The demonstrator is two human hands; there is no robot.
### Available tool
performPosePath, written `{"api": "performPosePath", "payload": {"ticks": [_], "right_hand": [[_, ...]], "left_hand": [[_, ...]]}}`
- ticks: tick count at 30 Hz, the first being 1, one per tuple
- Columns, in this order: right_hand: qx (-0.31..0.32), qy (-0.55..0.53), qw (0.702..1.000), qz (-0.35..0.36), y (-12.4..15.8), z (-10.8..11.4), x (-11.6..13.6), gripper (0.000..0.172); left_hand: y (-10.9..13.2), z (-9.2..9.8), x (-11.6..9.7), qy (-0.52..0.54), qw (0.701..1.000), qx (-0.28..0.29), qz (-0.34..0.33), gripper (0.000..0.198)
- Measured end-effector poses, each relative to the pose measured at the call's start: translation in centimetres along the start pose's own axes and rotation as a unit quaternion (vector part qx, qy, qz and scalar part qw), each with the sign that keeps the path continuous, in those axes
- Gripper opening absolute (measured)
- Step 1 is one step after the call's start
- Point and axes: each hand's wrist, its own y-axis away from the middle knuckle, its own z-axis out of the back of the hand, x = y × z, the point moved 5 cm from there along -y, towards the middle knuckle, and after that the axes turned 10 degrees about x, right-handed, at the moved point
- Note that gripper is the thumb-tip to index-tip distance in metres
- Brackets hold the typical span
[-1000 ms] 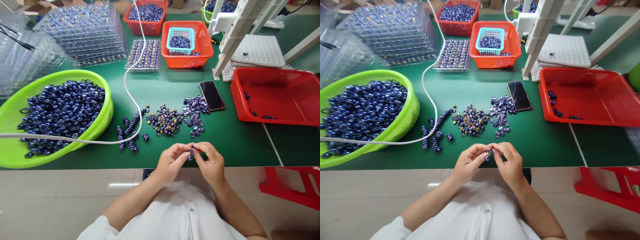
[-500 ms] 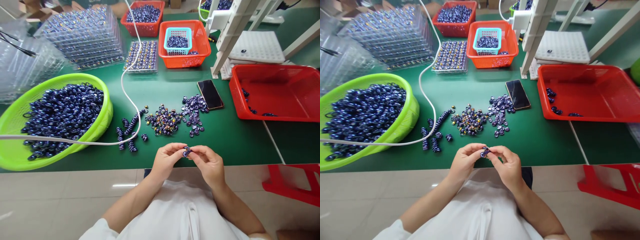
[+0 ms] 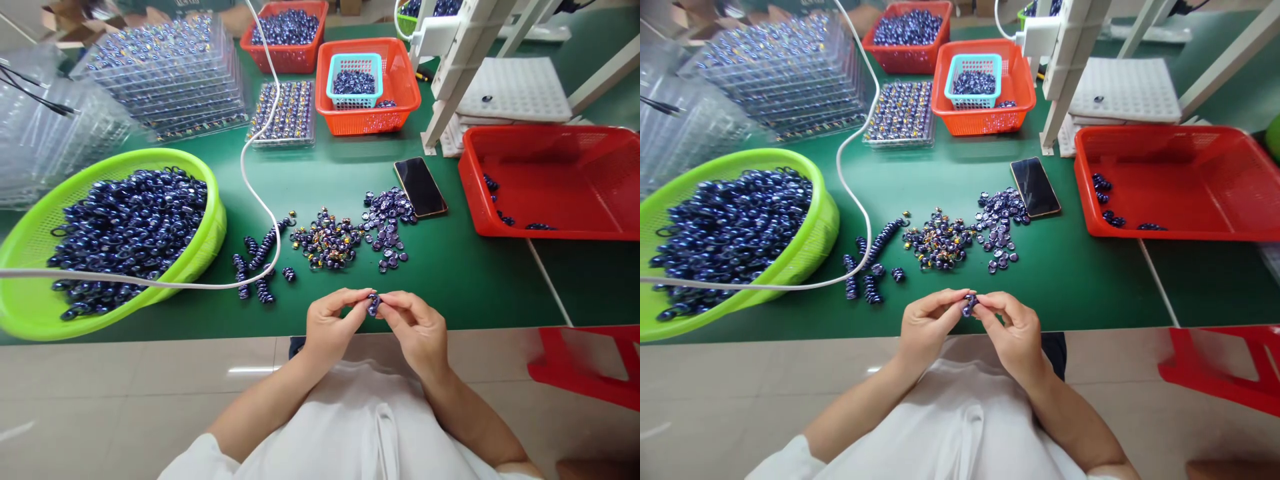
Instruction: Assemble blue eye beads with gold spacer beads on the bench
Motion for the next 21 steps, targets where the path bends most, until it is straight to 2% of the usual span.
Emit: {"api": "performPosePath", "payload": {"ticks": [6,17,21], "right_hand": [[0.009,-0.004,1.000,0.003,-0.1,0.0,-0.2,0.017],[-0.008,-0.009,1.000,-0.011,0.0,0.1,-0.4,0.012],[0.003,0.002,1.000,-0.024,0.0,0.2,-0.3,0.011]], "left_hand": [[-0.1,0.0,0.0,-0.012,0.999,0.019,-0.030,0.014],[0.4,-0.5,-1.4,-0.095,0.978,0.072,-0.170,0.031],[0.5,-0.5,-1.6,-0.106,0.974,0.077,-0.186,0.029]]}}
